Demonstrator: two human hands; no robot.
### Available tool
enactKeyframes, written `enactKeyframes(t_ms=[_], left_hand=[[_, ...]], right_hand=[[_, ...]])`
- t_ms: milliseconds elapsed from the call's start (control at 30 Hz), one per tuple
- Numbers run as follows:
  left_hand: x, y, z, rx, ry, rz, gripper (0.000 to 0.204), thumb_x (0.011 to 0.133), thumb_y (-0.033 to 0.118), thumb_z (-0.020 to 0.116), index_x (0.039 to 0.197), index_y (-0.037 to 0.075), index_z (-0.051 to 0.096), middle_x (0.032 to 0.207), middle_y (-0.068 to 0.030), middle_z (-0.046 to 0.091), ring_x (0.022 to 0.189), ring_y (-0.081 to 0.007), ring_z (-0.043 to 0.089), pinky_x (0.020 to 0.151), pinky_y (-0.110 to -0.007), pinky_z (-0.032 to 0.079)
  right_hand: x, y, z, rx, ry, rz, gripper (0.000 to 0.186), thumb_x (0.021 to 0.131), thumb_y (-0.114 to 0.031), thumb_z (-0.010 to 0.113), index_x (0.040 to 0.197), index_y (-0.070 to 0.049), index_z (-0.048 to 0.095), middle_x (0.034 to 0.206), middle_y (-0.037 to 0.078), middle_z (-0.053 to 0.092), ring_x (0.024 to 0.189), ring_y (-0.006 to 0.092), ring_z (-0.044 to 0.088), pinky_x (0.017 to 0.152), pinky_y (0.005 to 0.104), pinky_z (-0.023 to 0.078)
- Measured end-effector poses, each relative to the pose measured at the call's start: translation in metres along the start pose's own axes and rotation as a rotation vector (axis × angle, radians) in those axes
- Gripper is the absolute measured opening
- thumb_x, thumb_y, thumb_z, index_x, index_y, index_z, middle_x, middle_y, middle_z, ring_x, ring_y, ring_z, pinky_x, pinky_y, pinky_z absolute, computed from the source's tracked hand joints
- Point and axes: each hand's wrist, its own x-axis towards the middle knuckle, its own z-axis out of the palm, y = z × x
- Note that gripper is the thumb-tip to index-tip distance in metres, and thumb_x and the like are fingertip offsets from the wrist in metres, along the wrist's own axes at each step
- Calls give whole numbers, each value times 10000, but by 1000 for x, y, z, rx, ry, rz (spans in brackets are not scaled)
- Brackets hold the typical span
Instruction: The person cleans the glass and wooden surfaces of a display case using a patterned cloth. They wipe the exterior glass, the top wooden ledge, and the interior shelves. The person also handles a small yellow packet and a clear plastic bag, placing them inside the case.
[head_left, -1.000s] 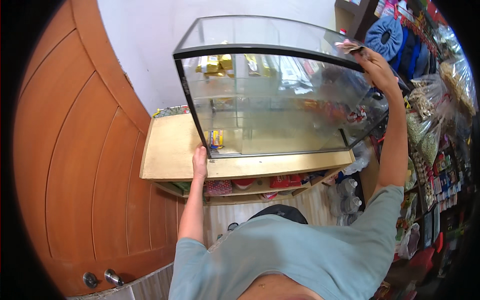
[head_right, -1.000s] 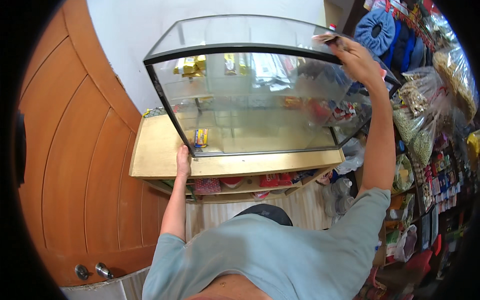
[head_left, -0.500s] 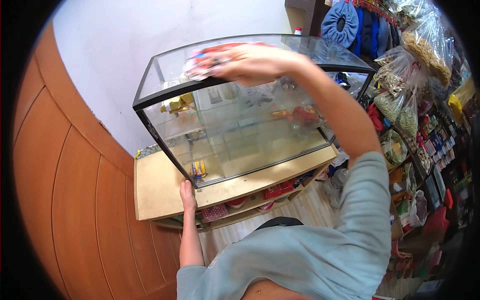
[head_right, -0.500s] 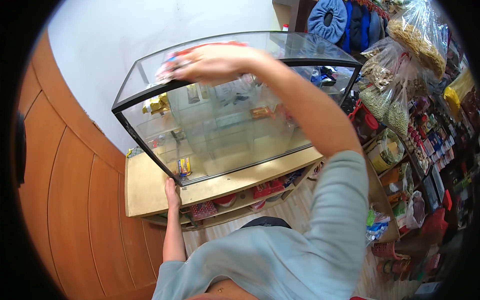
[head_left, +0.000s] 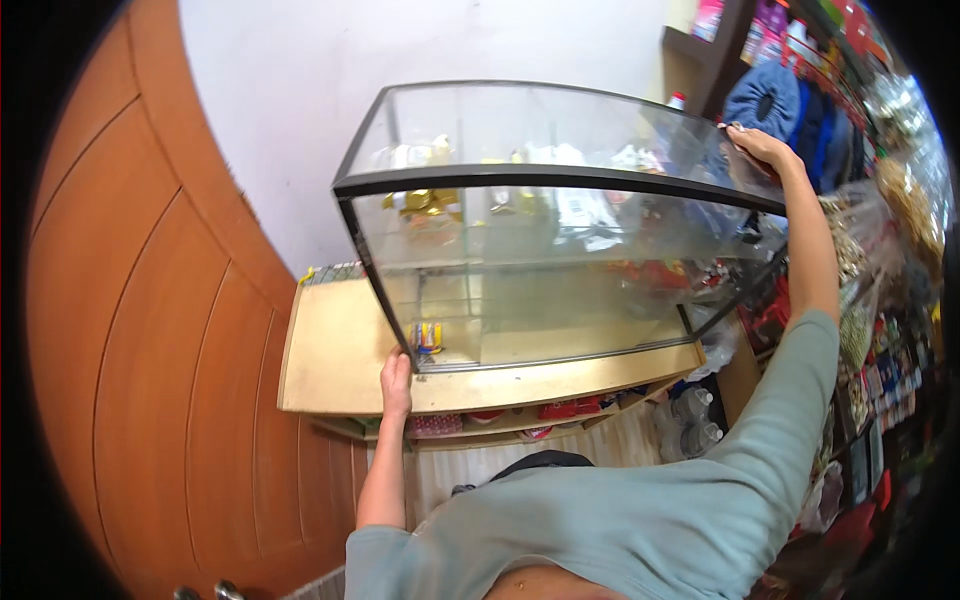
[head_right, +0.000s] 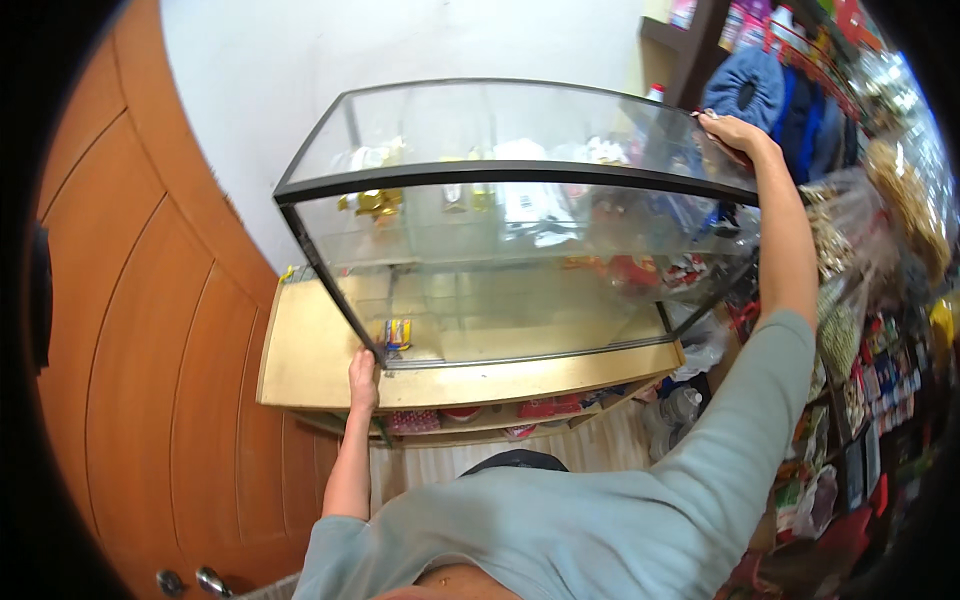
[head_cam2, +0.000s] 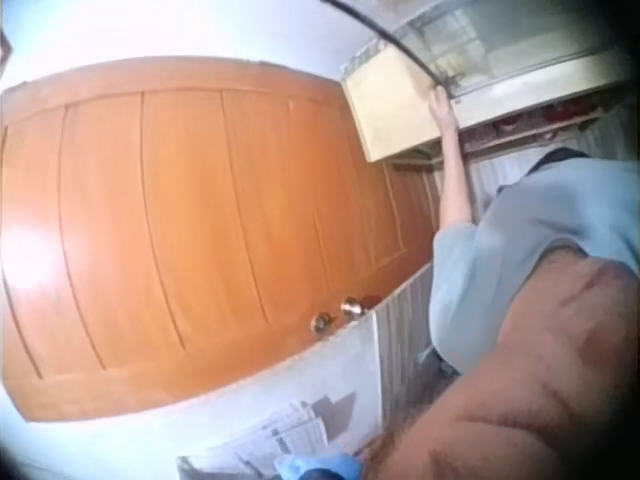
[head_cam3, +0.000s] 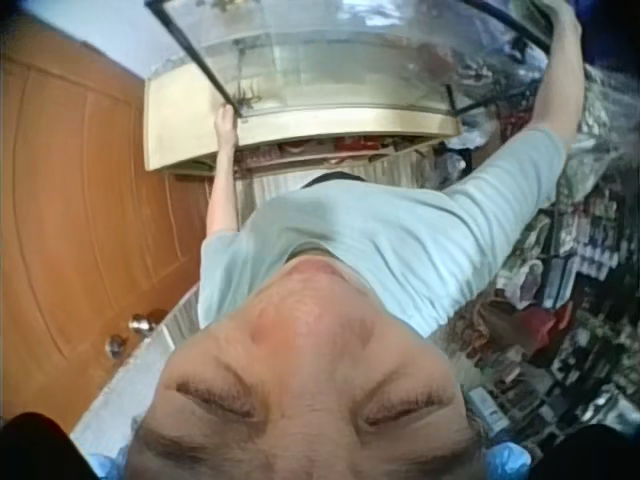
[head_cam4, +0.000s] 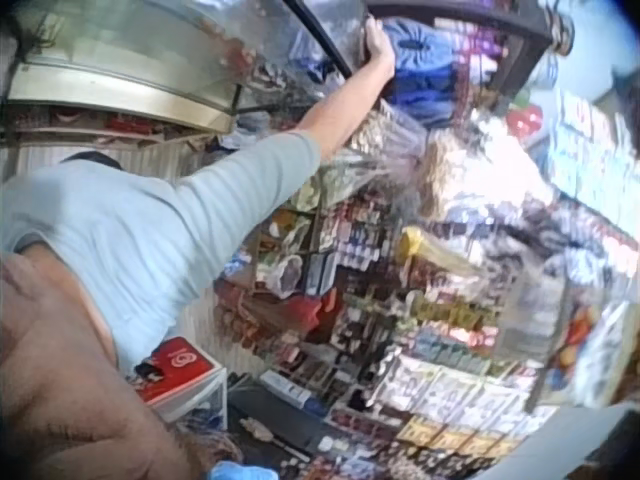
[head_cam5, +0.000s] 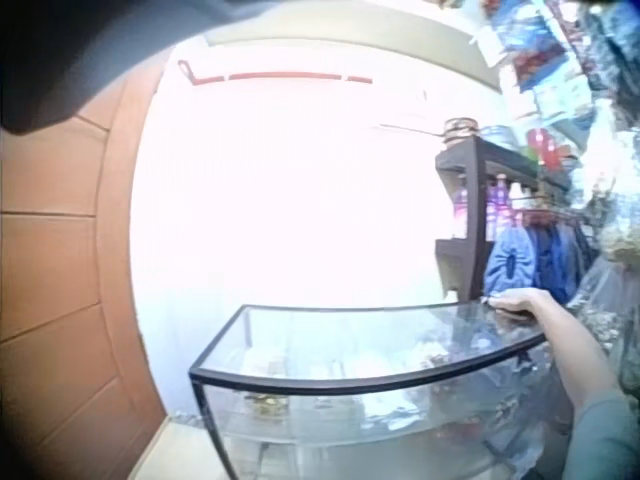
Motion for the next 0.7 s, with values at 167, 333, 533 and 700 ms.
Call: enactKeyframes(t_ms=[167, 333, 533, 700], left_hand=[[0, -2, 1, 31, -22, 81, 422, 945, 267, 434, 1200, -64, 491, 1140, -145, 563, 1083, -208, 507, 948, -303, 361], [-4, 5, 0, 25, 1, 85, 509, 942, 366, 436, 1195, -72, 486, 1165, -171, 546, 1111, -240, 499, 962, -317, 353], [3, -1, 6, 119, 3, 110, 505, 938, 353, 435, 1197, -79, 478, 1172, -209, 542, 1124, -284, 498, 970, -342, 354], [3, -6, 1, 102, -3, 125, 499, 937, 354, 431, 1199, -68, 480, 1161, -207, 547, 1108, -287, 507, 958, -338, 363]], right_hand=[[11, -59, 13, 64, 58, -287, 697, 880, -615, 337, 1172, -8, 516, 1121, 144, 565, 971, 218, 553, 860, 298, 398], [-36, -208, 44, 22, 143, -683, 629, 869, -638, 348, 842, -52, 575, 762, 84, 566, 678, 153, 516, 650, 288, 395], [-65, -351, 65, -68, -56, -853, 559, 891, -609, 355, 856, -87, 552, 816, 86, 561, 719, 164, 525, 651, 290, 410], [-152, -392, 61, 39, -275, -900, 543, 918, -559, 317, 1137, -133, 571, 433, 27, 403, 313, 166, 398, 276, 321, 303]])
